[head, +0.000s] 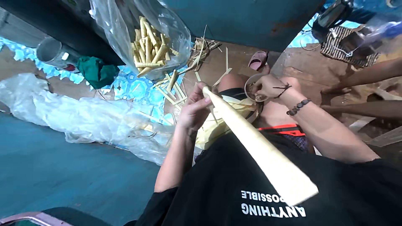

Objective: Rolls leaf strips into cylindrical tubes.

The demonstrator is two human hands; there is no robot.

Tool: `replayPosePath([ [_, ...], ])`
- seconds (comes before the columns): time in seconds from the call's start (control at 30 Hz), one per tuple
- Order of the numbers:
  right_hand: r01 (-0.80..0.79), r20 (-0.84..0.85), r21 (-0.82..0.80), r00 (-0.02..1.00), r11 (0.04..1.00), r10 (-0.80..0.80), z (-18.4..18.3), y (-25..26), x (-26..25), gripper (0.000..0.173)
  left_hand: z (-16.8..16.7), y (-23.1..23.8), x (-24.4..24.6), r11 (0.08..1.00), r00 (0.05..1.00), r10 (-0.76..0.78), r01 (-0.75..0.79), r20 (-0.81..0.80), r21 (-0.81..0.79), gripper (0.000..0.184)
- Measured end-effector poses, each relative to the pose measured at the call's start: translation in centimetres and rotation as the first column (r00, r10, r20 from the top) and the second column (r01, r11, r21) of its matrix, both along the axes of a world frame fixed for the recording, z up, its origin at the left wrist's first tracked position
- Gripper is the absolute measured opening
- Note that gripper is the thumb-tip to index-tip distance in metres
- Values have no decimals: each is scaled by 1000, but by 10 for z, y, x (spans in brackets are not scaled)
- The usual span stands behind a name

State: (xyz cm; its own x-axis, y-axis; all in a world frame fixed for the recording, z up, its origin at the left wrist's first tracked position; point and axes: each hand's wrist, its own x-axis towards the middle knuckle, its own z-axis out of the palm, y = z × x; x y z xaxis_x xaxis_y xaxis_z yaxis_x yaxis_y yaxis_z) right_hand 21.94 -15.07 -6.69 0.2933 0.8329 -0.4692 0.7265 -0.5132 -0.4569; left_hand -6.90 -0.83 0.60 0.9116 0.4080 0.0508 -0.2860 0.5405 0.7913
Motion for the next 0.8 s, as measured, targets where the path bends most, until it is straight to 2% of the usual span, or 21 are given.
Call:
replayPosePath([
  [0.13, 177, -173, 112, 972, 978, -157, 12, -19, 2, 17, -1, -14, 20, 979, 978, -188, 194, 94, -56, 17],
  [0.3, 267, -256, 208, 943, 941, -211, 22, -36, -3, 15, 1, -23, 34, 940, 934, -329, 338, 139, -43, 16],
  [0.47, 249, -208, 321, 960, 914, -188, 31, -44, -10, 11, 5, -35, 31, 947, 948, -315, 316, 37, -56, 15],
  [0.53, 320, -299, 451, 934, 833, -196, 52, -46, -29, 11, 6, -35, 32, 941, 943, -331, 332, 33, -58, 15],
  [0.6, 423, -500, 597, 861, 681, -96, 74, -51, -56, 17, 5, -33, 35, 928, 928, -366, 369, 67, -38, 16],
  [0.67, 446, -605, 681, 790, 581, 102, 94, -69, -81, 28, 4, -32, 38, 919, 917, -391, 393, 82, -18, 16],
  [0.73, 486, -663, 704, 711, 518, 234, 112, -71, -98, 25, 4, -33, 39, 911, 907, -410, 413, 90, -6, 15],
  [0.8, 549, -714, 685, 635, 479, 294, 124, -65, -107, 18, 5, -35, 39, 912, 908, -409, 411, 89, 3, 17],
])
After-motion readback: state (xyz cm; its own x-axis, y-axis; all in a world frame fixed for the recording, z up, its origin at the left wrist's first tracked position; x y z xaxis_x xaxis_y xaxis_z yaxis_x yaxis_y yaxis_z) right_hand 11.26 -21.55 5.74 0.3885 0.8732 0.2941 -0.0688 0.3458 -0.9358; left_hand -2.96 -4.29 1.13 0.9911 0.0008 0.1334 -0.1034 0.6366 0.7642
